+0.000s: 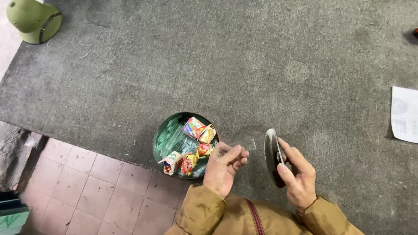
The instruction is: Manually smoothing the edges of small glass pieces using a handheld sharpening stone.
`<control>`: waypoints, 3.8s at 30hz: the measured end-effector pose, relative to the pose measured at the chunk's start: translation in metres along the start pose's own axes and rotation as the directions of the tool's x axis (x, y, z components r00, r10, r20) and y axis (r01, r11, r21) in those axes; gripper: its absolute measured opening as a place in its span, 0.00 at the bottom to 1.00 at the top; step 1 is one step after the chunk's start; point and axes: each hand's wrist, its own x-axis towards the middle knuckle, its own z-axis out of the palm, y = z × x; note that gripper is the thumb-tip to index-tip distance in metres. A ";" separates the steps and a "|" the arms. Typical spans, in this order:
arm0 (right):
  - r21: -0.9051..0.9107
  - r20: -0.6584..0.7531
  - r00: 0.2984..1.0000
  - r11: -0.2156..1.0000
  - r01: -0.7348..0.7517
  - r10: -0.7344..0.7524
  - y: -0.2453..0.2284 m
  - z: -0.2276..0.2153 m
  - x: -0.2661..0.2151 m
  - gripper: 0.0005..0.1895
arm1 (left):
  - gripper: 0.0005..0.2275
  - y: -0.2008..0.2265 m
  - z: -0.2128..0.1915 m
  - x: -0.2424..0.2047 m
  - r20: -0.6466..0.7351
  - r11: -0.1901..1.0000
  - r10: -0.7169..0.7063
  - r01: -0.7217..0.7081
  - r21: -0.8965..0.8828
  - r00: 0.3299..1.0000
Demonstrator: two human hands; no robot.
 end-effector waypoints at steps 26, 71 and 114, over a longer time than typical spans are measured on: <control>-0.259 0.105 0.989 0.958 0.126 -0.101 -0.028 0.021 0.025 0.36 | 0.22 -0.017 0.026 -0.016 0.232 0.581 0.120 -0.257 0.772 0.965; -0.319 -0.215 0.736 0.666 -0.675 0.642 0.077 0.002 -0.011 0.32 | 0.15 0.073 -0.198 0.115 -0.027 -0.379 0.584 0.301 0.875 0.812; -0.254 0.147 0.929 0.895 0.366 -0.339 -0.019 0.041 0.053 0.37 | 0.12 -0.009 -0.037 -0.013 0.384 0.950 -0.278 0.312 -0.027 0.880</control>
